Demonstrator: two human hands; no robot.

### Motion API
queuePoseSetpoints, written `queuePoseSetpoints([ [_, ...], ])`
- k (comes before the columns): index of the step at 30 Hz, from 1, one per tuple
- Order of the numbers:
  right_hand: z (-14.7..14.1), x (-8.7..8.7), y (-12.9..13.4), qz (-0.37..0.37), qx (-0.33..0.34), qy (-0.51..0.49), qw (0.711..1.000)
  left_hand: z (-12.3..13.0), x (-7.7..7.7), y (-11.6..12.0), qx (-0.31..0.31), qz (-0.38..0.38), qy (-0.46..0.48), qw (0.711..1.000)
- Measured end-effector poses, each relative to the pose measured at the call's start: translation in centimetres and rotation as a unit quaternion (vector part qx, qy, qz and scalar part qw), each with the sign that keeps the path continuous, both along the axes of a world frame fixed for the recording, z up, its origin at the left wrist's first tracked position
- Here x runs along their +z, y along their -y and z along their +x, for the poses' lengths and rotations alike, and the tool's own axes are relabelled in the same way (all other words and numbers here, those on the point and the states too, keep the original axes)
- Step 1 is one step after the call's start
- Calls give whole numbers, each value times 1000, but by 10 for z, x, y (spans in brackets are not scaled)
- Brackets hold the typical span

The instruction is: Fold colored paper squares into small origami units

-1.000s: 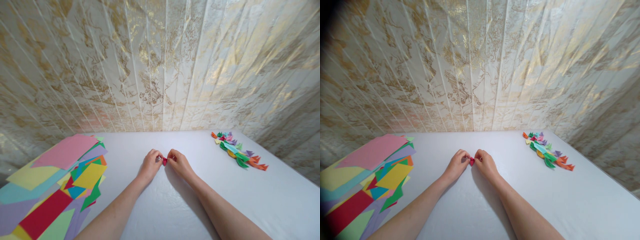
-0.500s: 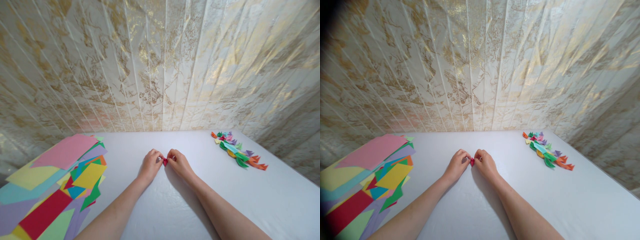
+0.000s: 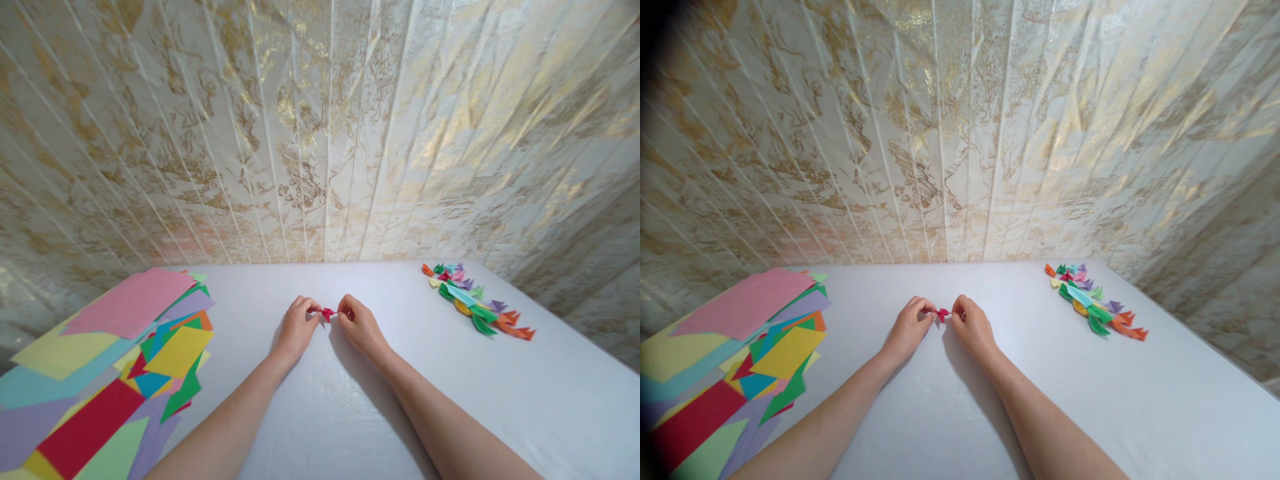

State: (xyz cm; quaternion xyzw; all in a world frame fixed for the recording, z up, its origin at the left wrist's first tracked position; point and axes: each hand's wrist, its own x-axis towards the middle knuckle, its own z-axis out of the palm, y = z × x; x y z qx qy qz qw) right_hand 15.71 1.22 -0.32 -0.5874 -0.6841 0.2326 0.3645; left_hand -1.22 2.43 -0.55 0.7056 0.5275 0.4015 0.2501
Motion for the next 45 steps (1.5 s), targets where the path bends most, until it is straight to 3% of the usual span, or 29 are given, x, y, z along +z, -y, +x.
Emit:
queuePoseSetpoints([
  [13, -6, 4, 4, 1, 23, -3, 1000, 3, 7, 14, -67, 77, -148, 984],
  [21, -4, 2, 3, -11, 45, 1, 999, 3, 7, 12, -58, 69, -143, 986],
  [32, -4, 3, 5, -12, 40, 17, 999, 2, -5, 8, -55, 45, -114, 991],
  [45, -7, 1, 8, -5, 25, 81, 996, 3, -4, 9, -23, 29, -142, 989],
])
